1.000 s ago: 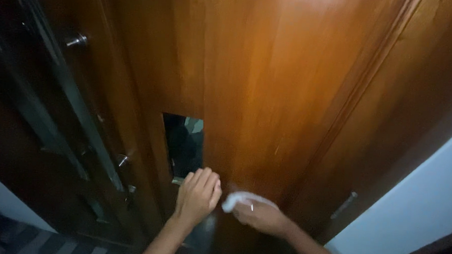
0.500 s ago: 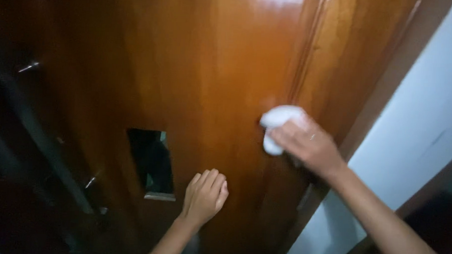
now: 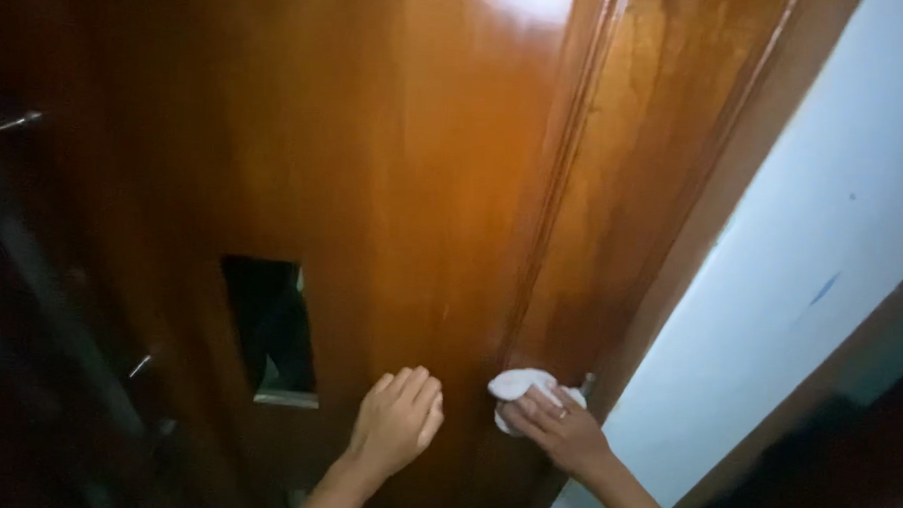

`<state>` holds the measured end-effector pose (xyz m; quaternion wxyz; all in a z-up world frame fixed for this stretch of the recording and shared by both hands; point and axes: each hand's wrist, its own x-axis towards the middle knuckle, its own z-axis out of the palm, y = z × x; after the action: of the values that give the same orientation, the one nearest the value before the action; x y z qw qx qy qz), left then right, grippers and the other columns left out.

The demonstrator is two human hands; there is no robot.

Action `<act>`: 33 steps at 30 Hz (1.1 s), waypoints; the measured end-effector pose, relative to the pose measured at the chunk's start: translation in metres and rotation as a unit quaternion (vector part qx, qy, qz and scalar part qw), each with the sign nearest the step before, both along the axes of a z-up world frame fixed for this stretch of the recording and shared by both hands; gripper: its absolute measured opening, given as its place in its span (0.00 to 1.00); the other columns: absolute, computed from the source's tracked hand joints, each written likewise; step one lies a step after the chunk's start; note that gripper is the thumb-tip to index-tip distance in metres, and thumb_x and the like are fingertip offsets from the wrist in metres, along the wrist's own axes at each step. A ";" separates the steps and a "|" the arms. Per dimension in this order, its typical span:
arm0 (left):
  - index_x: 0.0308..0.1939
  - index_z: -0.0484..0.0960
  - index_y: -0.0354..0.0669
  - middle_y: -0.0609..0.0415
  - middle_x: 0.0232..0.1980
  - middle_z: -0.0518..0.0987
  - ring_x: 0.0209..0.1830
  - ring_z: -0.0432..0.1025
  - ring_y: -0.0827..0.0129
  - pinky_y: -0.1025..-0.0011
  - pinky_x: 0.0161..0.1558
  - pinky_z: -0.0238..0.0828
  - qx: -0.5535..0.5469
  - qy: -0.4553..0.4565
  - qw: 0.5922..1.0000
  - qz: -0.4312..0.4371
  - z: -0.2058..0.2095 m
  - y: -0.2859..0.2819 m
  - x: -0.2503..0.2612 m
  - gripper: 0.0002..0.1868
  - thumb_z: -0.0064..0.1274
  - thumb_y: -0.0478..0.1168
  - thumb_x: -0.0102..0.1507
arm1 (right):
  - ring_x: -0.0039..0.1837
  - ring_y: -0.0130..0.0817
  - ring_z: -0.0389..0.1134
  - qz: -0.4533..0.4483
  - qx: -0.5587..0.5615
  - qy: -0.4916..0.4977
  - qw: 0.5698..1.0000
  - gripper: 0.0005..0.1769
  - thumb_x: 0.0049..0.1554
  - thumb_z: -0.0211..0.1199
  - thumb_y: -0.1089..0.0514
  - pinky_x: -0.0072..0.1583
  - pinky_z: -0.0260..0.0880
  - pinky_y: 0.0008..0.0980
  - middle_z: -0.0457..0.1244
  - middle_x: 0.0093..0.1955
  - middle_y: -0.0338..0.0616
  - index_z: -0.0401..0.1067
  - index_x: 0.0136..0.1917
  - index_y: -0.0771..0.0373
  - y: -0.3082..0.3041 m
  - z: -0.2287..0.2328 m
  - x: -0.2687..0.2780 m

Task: Clean the surface of a wooden door using a cloth.

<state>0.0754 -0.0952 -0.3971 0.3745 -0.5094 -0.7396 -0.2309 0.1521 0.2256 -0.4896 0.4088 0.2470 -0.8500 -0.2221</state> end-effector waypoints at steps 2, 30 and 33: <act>0.34 0.74 0.42 0.50 0.34 0.70 0.35 0.67 0.58 0.61 0.37 0.63 0.002 -0.002 1.000 -0.007 -0.006 -0.011 0.010 0.06 0.55 0.37 0.59 | 0.70 0.39 0.63 0.021 0.000 -0.019 1.000 0.29 0.56 0.57 0.56 0.69 0.65 0.52 0.63 0.66 0.38 0.67 0.71 0.47 -0.012 -0.017 0.004; 0.36 0.75 0.40 0.50 0.36 0.70 0.36 0.68 0.58 0.62 0.38 0.63 0.076 0.068 0.993 0.057 0.050 -0.304 -0.090 0.06 0.56 0.35 0.59 | 0.79 0.61 0.56 0.167 -0.226 0.252 0.926 0.40 0.49 0.65 0.74 0.78 0.57 0.53 0.53 0.80 0.57 0.72 0.73 0.50 -0.379 0.321 -0.184; 0.35 0.75 0.40 0.50 0.35 0.70 0.34 0.67 0.58 0.62 0.36 0.63 0.047 0.032 0.996 0.071 0.052 -0.340 -0.112 0.05 0.56 0.35 0.60 | 0.75 0.61 0.59 0.181 -0.219 0.201 0.938 0.40 0.46 0.66 0.74 0.74 0.62 0.51 0.56 0.76 0.57 0.73 0.71 0.51 -0.430 0.297 -0.208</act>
<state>-0.0369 -0.4350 -0.3455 0.4368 -0.4449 -0.7498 -0.2216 -0.0555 -0.2041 -0.1923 0.6485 0.2515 -0.7185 0.0019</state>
